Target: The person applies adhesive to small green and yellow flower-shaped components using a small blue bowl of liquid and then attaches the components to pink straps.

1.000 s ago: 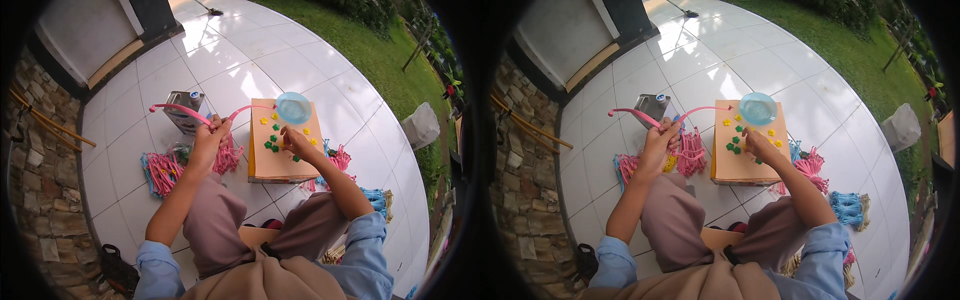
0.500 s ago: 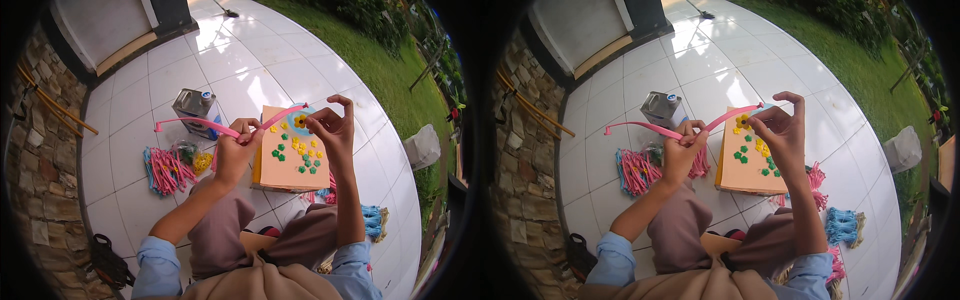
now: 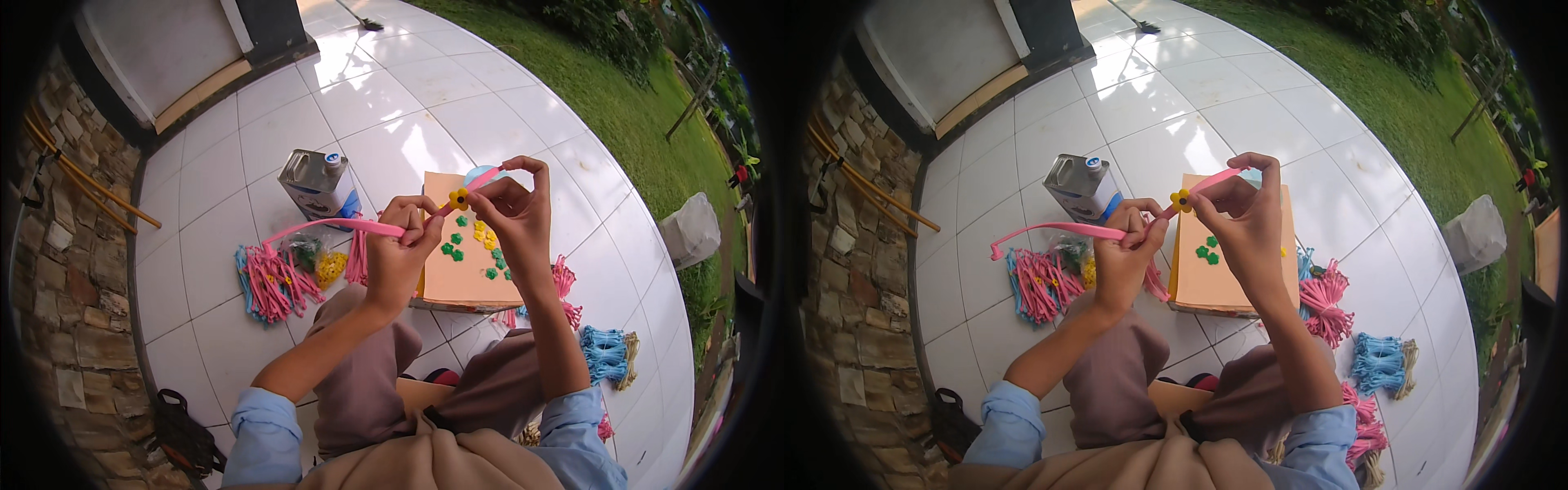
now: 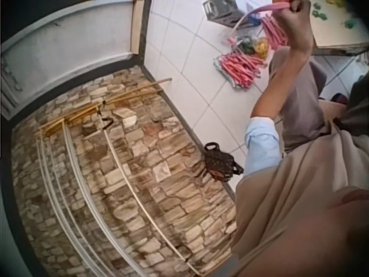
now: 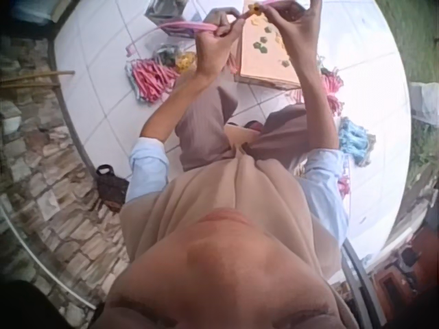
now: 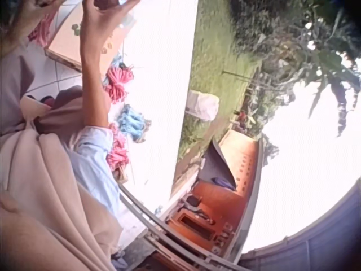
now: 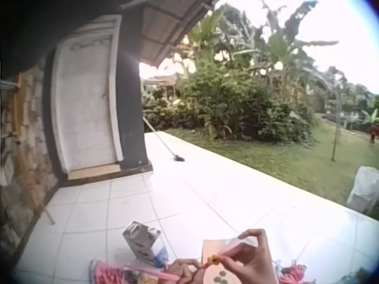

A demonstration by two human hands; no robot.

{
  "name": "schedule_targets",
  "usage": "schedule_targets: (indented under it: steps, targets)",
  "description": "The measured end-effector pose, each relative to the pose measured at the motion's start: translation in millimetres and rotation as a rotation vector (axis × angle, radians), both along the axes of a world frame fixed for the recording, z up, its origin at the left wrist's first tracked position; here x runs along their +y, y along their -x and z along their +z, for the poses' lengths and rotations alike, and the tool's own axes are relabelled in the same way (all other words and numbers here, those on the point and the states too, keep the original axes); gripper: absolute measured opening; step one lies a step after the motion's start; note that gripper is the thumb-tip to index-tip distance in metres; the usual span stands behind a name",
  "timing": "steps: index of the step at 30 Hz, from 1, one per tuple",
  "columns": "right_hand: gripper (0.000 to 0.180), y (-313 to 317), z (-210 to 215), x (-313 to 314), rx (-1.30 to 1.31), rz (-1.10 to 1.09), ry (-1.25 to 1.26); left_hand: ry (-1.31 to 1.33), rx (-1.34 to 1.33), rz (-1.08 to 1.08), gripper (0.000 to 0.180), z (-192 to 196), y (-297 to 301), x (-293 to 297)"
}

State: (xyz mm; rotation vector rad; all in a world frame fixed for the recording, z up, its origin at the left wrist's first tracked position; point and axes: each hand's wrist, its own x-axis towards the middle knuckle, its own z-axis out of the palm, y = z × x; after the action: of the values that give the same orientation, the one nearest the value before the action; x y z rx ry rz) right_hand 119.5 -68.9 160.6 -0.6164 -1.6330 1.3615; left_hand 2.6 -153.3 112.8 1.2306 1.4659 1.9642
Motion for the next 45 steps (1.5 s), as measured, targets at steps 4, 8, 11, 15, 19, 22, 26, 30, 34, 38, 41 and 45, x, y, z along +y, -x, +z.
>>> schedule_targets:
  steps: [4, 8, 11, 15, 19, 22, 26, 30, 34, 38, 41, 45]
  targets:
    - [0.042, 0, -2, -1, -0.013, -0.038, -0.019, -0.048, -0.012, 0.006, 0.040, 2, -5, 1]
    - [0.041, 0, -5, -2, -0.017, -0.064, -0.068, -0.012, -0.039, -0.010, 0.038, -1, -7, 1]
    - [0.039, 1, -5, -5, -0.030, -0.104, -0.101, -0.031, -0.039, 0.020, 0.040, 3, -10, 3]
    - [0.038, 4, -3, -9, -0.049, -0.152, -0.131, -0.037, 0.013, 0.030, 0.040, 4, -11, 2]
    - [0.039, 7, -5, -11, -0.032, -0.176, -0.172, -0.069, 0.048, 0.038, 0.039, 2, -14, 3]
    - [0.039, 8, -5, -11, -0.056, -0.182, -0.186, -0.077, 0.045, 0.033, 0.039, 0, -13, 4]
    - [0.040, 9, -10, -9, -0.107, -0.254, -0.280, -0.076, 0.036, 0.043, 0.039, 1, -14, 4]
    - [0.046, 10, -18, -5, -0.081, -0.182, -0.128, -0.068, 0.014, 0.052, 0.038, -3, -11, 8]
    - [0.056, 9, -14, -4, 0.005, -0.082, 0.099, -0.079, 0.017, 0.053, 0.037, -7, -8, 9]
    - [0.061, 10, -13, -3, -0.054, -0.075, 0.056, -0.061, -0.004, 0.050, 0.037, -3, -11, 9]
    - [0.065, 13, -20, -1, 0.037, 0.006, 0.123, -0.034, 0.039, 0.044, 0.042, -4, -11, 8]
    - [0.068, 15, -24, 0, 0.148, 0.040, 0.138, -0.039, 0.041, 0.049, 0.041, -7, -11, 9]
